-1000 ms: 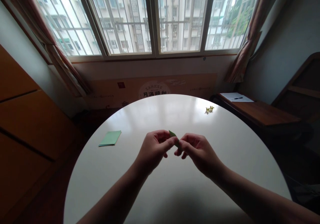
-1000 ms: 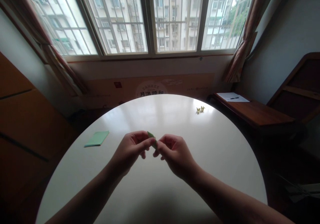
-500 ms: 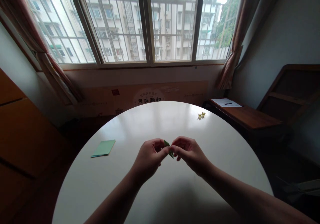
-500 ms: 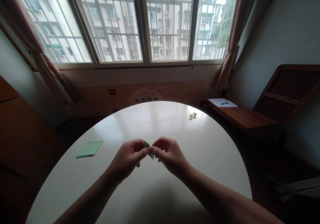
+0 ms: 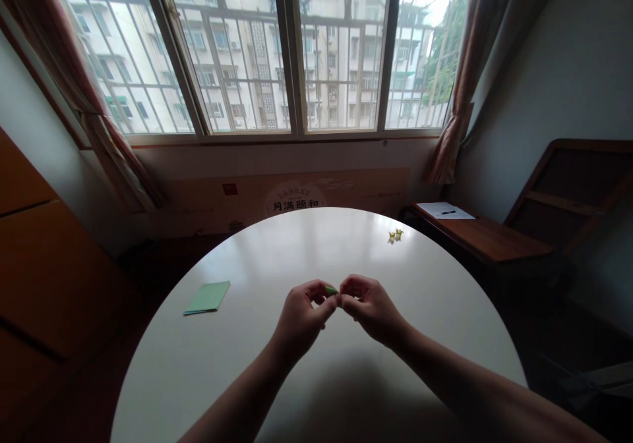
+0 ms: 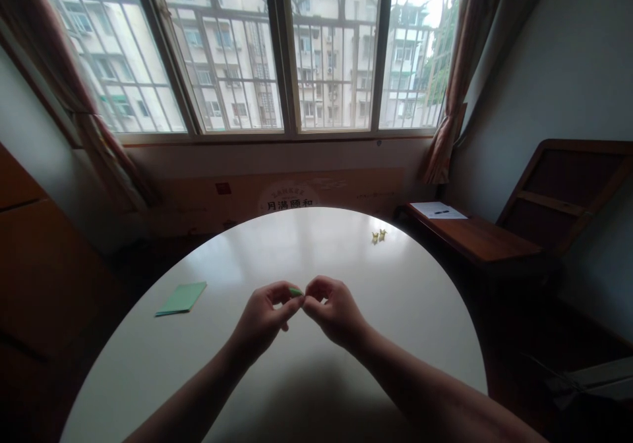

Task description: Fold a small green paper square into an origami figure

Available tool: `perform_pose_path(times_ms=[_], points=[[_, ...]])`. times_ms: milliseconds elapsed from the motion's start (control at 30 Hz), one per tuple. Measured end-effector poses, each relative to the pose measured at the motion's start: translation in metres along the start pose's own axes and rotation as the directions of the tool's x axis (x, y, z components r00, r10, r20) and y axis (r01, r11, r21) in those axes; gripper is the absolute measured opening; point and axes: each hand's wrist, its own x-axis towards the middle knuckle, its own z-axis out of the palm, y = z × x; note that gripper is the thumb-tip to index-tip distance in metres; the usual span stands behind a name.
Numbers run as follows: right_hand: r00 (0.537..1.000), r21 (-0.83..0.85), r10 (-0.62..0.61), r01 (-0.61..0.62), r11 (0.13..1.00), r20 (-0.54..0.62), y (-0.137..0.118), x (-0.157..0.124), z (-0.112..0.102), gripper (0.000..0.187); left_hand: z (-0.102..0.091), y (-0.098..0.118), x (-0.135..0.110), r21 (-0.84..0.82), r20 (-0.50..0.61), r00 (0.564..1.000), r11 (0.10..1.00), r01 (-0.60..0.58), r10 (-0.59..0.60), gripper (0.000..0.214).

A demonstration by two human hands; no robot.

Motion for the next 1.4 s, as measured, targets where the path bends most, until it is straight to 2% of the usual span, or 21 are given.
perform_pose_path(times_ms=[367, 733, 933, 1033, 1133, 1267, 1400], points=[[1.0, -0.058, -0.022, 0.023, 0.998, 0.02, -0.006, -0.001, -0.002, 0.006, -0.001, 0.004, -0.002, -0.005, -0.032, 0.999, 1.0, -0.019, 0.019, 0.013], [1.0, 0.014, 0.018, -0.018, 1.0, 0.004, -0.003, 0.004, -0.007, 0.004, -0.01, 0.012, -0.001, -0.225, -0.08, 0.997, 0.974, -0.024, 0.006, 0.018], [0.999, 0.157, -0.032, 0.026, 0.987, 0.036, -0.012, 0.001, -0.009, 0.021, -0.01, 0.013, 0.001, -0.283, -0.083, 0.997, 0.959, -0.018, -0.006, 0.019], [0.995, 0.083, -0.042, 0.035, 0.996, 0.088, -0.013, -0.003, -0.005, 0.023, -0.009, 0.012, 0.0, -0.271, -0.059, 0.998, 0.963, -0.007, -0.01, 0.02], [0.996, 0.033, -0.016, 0.013, 0.999, 0.09, -0.012, -0.005, -0.002, 0.024, -0.009, 0.01, 0.0, -0.19, -0.052, 0.999, 0.982, -0.024, 0.014, 0.023], [0.995, 0.026, 0.009, -0.012, 1.0, 0.097, -0.012, -0.007, -0.002, 0.024, -0.012, 0.009, -0.001, -0.073, -0.06, 0.997, 0.996, -0.057, 0.053, 0.022], [0.994, 0.048, 0.0, -0.005, 0.999, 0.106, -0.015, -0.008, -0.002, 0.025, -0.012, 0.011, -0.001, -0.066, -0.046, 0.998, 0.997, -0.048, 0.045, 0.019]])
